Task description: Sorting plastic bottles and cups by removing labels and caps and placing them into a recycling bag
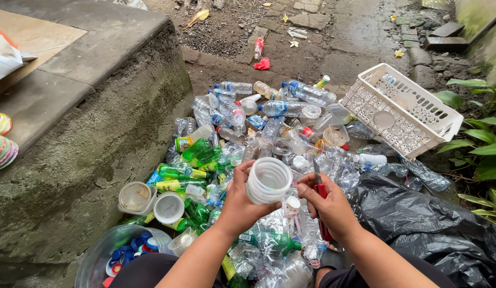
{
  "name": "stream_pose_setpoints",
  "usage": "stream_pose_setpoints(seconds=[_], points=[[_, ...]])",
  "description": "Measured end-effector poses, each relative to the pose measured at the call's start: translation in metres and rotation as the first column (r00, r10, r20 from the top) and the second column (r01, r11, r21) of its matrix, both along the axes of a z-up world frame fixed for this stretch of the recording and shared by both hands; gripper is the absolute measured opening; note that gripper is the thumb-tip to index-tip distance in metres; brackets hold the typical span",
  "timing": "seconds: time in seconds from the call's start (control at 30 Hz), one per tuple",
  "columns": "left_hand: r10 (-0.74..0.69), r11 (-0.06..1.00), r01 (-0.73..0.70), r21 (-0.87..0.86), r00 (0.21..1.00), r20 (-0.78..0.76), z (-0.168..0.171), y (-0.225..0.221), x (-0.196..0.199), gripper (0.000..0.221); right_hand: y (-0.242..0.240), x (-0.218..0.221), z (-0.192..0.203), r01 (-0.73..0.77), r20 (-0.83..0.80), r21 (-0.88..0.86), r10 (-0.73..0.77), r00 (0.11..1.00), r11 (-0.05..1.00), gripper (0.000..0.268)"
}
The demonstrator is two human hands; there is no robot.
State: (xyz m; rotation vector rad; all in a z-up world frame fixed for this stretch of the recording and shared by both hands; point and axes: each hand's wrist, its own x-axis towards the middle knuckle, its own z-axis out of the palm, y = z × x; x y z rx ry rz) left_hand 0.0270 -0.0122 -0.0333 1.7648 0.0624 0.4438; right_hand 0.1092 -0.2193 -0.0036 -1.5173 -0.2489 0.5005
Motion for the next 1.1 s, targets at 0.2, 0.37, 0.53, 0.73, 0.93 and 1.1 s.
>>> stream_pose_setpoints(seconds=[0.2,0.37,0.53,0.73,0.93,1.1], points=[[0.046,0.910,-0.061,0.410,0.998,0.046,-0.012,-0.006,0.001,0.098,-0.002,0.006,-0.009,-0.013,-0.079,-0.027,0.010,0.997,1.000,0.035],[-0.097,0.917,0.130,0.376,0.990,-0.106,-0.008,0.006,-0.003,0.135,-0.010,0.021,-0.028,0.075,-0.177,-0.054,-0.084,0.981,0.996,0.024],[-0.092,0.970,0.173,0.168,0.910,-0.404,0.028,0.040,-0.014,0.110,-0.007,0.028,-0.012,0.172,-0.091,-0.095,-0.180,0.979,0.981,0.021],[-0.076,0.996,0.085,0.004,0.910,-0.408,0.019,0.047,-0.014,0.063,-0.006,0.031,-0.020,0.187,-0.095,-0.101,-0.197,0.976,0.977,0.033],[0.058,0.991,-0.087,-0.100,0.963,-0.265,0.016,0.039,-0.011,0.071,-0.015,0.051,-0.048,0.130,-0.069,-0.071,-0.135,0.988,0.989,0.048],[0.085,0.914,-0.138,-0.382,0.984,-0.154,0.020,0.034,-0.014,0.083,-0.015,0.051,-0.045,0.053,-0.091,0.044,-0.049,0.995,0.998,0.045]])
